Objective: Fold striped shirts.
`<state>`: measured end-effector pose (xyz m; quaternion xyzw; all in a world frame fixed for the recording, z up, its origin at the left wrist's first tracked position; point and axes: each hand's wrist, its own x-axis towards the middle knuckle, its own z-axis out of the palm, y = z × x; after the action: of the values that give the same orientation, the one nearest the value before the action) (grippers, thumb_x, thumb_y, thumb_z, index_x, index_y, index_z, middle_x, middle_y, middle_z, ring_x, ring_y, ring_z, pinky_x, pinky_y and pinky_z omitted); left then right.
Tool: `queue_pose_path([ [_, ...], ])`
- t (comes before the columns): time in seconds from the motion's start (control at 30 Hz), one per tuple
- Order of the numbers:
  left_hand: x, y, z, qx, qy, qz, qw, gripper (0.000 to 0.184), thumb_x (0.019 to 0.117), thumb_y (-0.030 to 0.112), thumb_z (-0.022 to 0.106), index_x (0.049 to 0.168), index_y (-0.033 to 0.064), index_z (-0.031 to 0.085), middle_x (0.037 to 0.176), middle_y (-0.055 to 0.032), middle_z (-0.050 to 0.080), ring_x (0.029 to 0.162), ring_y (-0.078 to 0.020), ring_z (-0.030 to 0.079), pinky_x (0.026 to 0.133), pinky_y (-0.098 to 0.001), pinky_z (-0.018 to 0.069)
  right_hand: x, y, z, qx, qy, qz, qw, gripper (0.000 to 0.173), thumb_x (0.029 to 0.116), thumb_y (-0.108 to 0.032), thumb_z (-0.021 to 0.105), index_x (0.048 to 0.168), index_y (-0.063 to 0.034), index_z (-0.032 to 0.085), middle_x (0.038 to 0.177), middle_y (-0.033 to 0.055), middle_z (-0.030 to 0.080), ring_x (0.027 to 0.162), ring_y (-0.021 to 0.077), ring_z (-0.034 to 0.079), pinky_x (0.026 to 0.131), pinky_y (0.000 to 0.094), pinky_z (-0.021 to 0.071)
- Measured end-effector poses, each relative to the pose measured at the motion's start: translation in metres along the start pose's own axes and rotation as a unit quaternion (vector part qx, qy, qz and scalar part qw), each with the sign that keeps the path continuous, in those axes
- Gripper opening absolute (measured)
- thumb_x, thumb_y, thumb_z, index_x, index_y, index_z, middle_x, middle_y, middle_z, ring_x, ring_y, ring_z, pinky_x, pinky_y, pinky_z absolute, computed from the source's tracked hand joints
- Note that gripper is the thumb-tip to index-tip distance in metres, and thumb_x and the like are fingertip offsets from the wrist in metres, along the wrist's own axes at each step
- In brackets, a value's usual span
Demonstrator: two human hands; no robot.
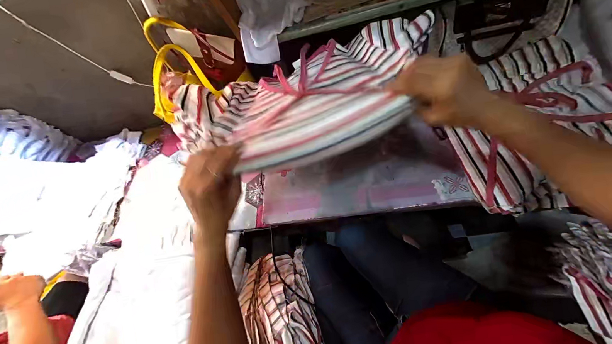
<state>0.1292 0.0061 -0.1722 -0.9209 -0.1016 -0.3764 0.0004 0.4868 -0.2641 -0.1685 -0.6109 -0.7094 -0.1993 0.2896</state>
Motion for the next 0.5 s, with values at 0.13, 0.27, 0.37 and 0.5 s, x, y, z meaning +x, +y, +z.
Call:
queue_pose_path([
  [0.13,-0.160,0.032,0.088,-0.041,-0.109,-0.040,0.992,0.031,0.0972,0.013,0.053,0.115,0.0135,0.078,0.118,-0.0128,0.074,0.110,-0.0351,0.070,0.095,-0.0565,0.0538,-0.142,-0.028,0.089,0.046,-0.134,0.027,0.990,0.036,0.0934,-0.003,0.057,0.125,-0.0130,0.072,0.119,0.0168,0.072,0.111,0.0358,0.070,0.087,0.0542,0.0582],
  [0.27,-0.170,0.079,0.088,-0.048,-0.188,-0.143,0.971,0.037,0.0869,0.011,0.056,0.117,0.0126,0.078,0.126,-0.0131,0.072,0.121,-0.0408,0.064,0.107,-0.0713,0.0341,-0.138,-0.070,0.068,0.094,-0.314,0.180,0.927,0.036,0.0963,-0.015,0.068,0.132,-0.0099,0.068,0.128,0.0193,0.067,0.122,0.0409,0.062,0.098,0.0619,0.0488],
  [0.37,-0.112,0.125,0.093,-0.090,-0.147,-0.136,0.976,0.029,0.0934,0.014,0.057,0.110,0.0045,0.079,0.121,-0.0149,0.074,0.119,-0.0381,0.067,0.108,-0.0684,0.0380,-0.093,-0.094,0.066,0.097,-0.206,0.176,0.958,0.027,0.1035,-0.021,0.057,0.119,-0.0054,0.073,0.116,0.0152,0.074,0.110,0.0329,0.070,0.100,0.0531,0.0524],
  [0.5,-0.074,0.105,0.163,-0.084,-0.186,-0.066,0.977,0.033,0.1012,0.019,0.055,0.128,0.0095,0.072,0.139,-0.0128,0.065,0.134,-0.0365,0.057,0.113,-0.0718,0.0322,-0.063,-0.069,0.128,0.136,-0.174,0.161,0.962,0.034,0.1056,-0.009,0.049,0.134,-0.0079,0.067,0.139,0.0124,0.065,0.136,0.0297,0.057,0.119,0.0606,0.0341],
])
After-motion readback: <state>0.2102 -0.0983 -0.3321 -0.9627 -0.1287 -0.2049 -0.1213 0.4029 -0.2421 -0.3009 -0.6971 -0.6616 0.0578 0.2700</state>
